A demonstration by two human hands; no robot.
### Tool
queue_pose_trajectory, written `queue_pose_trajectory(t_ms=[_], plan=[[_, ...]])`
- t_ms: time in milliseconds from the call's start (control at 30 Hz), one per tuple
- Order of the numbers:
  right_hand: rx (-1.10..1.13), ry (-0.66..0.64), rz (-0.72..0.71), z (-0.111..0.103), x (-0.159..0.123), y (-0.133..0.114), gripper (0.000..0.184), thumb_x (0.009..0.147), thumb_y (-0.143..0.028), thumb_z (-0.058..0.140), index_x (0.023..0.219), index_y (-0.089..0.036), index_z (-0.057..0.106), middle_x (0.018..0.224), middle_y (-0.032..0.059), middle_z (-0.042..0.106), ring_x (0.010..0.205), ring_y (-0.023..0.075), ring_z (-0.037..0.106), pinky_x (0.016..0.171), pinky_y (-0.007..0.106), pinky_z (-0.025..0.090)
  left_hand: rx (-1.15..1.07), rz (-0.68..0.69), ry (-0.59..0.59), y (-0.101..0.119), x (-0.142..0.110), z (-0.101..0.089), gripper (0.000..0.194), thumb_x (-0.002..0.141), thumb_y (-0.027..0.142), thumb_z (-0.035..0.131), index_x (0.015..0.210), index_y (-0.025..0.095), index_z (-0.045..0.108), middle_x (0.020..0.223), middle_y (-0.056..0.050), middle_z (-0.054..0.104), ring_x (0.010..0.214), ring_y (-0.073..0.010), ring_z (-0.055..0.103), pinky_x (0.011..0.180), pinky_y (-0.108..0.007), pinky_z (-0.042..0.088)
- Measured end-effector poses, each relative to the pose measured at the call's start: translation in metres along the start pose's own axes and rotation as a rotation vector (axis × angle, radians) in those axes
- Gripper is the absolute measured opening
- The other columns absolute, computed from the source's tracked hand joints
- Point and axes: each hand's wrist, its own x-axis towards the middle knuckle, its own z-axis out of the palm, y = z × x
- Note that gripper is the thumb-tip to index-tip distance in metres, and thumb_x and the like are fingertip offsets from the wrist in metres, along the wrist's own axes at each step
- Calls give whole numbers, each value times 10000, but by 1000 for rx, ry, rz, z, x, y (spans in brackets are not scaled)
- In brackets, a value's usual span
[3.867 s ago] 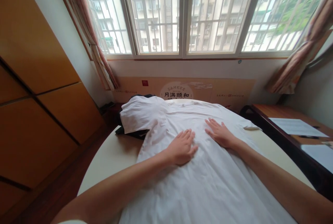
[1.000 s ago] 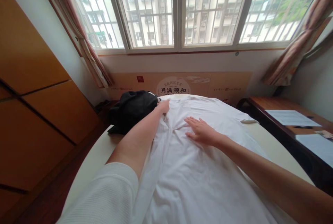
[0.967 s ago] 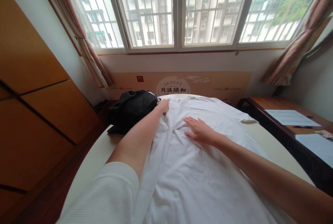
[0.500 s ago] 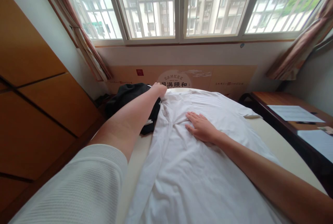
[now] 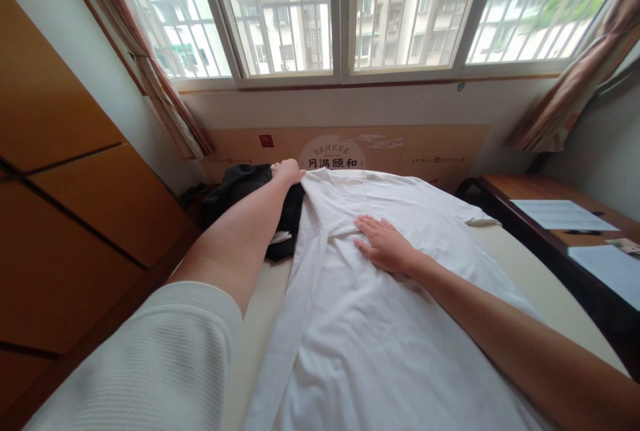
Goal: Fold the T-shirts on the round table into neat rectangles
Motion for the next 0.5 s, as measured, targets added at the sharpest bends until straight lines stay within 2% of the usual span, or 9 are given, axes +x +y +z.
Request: queue_pose_trajectory(t_ms=[133, 233, 333, 400, 500], plan=[[-4, -16, 1, -4, -1, -3, 607, 1085, -435, 368, 1644, -200, 366, 1722, 123, 301, 1602, 267, 240, 1289, 527, 155, 43, 1, 141, 18, -18, 2, 572, 1031, 418, 458, 1437, 16, 482, 1478, -315, 519, 1368, -404, 495, 1127, -484, 357], [-9, -32, -1, -6, -1, -4, 583, 1091, -451, 353, 1642, -261, 381, 1730, 117, 284, 1606, 279, 227, 1283, 541, 157, 101, 193, 207, 37, -55, -5, 454, 1020, 316, 449, 1359, 22, 523, 1414, -287, 554, 1324, -381, 513, 1111, -455, 358], [-21, -42, 1, -6, -1, -3, 598, 1093, -457, 332, 1656, -256, 348, 1736, 116, 263, 1610, 280, 210, 1280, 564, 147, 104, 442, 184, 43, -127, -14, 342, 1009, 280, 463, 1267, 81, 569, 1299, -219, 635, 1191, -312, 614, 1001, -374, 446], [-31, -40, 12, -5, -1, -3, 619, 1089, -461, 331, 1665, -233, 319, 1739, 117, 251, 1613, 282, 199, 1278, 582, 144, 116, 533, 37, 35, -190, -21, 347, 1027, 379, 465, 1213, 119, 601, 1168, -167, 704, 1041, -282, 689, 869, -341, 499], [-35, -35, 22, -3, -2, -2, 633, 1084, -466, 335, 1664, -214, 316, 1739, 119, 247, 1613, 295, 197, 1273, 603, 149, 247, 514, -230, 2, -284, -35, 487, 1002, 585, 470, 977, 146, 680, 1013, -169, 750, 953, -331, 729, 800, -370, 516]])
